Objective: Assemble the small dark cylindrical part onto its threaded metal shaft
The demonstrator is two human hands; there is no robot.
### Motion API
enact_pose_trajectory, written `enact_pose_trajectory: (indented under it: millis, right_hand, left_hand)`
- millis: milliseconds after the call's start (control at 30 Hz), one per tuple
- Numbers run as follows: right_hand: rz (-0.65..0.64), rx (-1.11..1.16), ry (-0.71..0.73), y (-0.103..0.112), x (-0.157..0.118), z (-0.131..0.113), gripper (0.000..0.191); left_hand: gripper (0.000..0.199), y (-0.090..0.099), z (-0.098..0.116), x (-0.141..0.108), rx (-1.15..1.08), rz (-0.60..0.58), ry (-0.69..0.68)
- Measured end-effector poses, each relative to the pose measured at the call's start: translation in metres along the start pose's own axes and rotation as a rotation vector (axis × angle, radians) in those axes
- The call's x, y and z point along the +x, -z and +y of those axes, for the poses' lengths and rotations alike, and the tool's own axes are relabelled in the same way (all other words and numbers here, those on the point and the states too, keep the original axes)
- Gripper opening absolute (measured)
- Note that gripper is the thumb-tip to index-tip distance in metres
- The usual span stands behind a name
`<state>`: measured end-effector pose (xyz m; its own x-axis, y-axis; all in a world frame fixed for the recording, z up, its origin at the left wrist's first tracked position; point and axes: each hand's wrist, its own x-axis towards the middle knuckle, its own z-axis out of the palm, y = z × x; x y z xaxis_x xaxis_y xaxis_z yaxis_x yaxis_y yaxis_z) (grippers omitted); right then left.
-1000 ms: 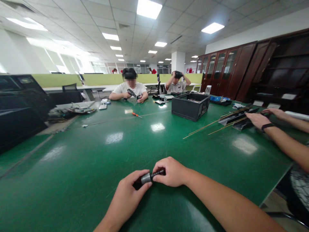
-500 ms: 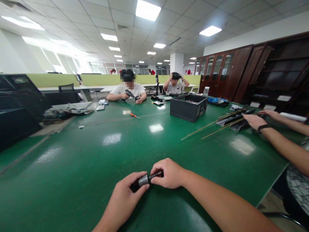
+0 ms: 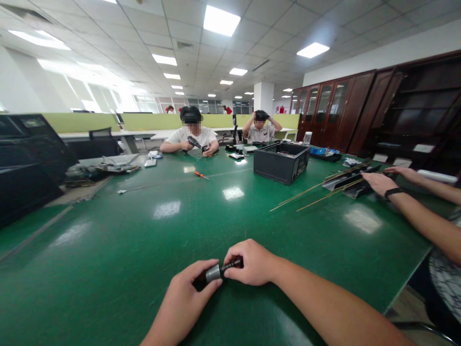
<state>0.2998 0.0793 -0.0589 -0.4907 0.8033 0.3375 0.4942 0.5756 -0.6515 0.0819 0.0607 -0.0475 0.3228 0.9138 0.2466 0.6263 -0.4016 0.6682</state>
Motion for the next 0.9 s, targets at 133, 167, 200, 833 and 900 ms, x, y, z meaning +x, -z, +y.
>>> enact_pose_trajectory:
  millis: [133,167,200,833,900]
  right_hand:
    - [-0.003,-0.001,-0.002,-0.0005,-0.0003,0.0012,0.016]
    - [-0.004,0.002,-0.004,-0.0005,-0.0005,0.0013,0.016]
    - [-0.004,0.005,-0.007,-0.0005,-0.0007,0.0014,0.016]
    - [-0.011,0.011,0.0,0.0033,-0.0008,0.0001,0.015]
    - [-0.005,0.015,0.008,0.0031,-0.0009,0.0003,0.014]
  left_hand:
    - [0.028,-0.0002,0.0006,0.0002,-0.008,-0.004,0.001]
    - [0.028,-0.0003,0.0007,0.0006,-0.007,-0.005,0.0]
    - [0.028,-0.0004,0.0008,0.0009,-0.006,-0.005,0.0]
    - [0.028,0.0,0.001,-0.0004,0.006,0.013,-0.013]
    - [0.028,0.0004,0.0008,-0.0008,0.007,0.007,-0.013]
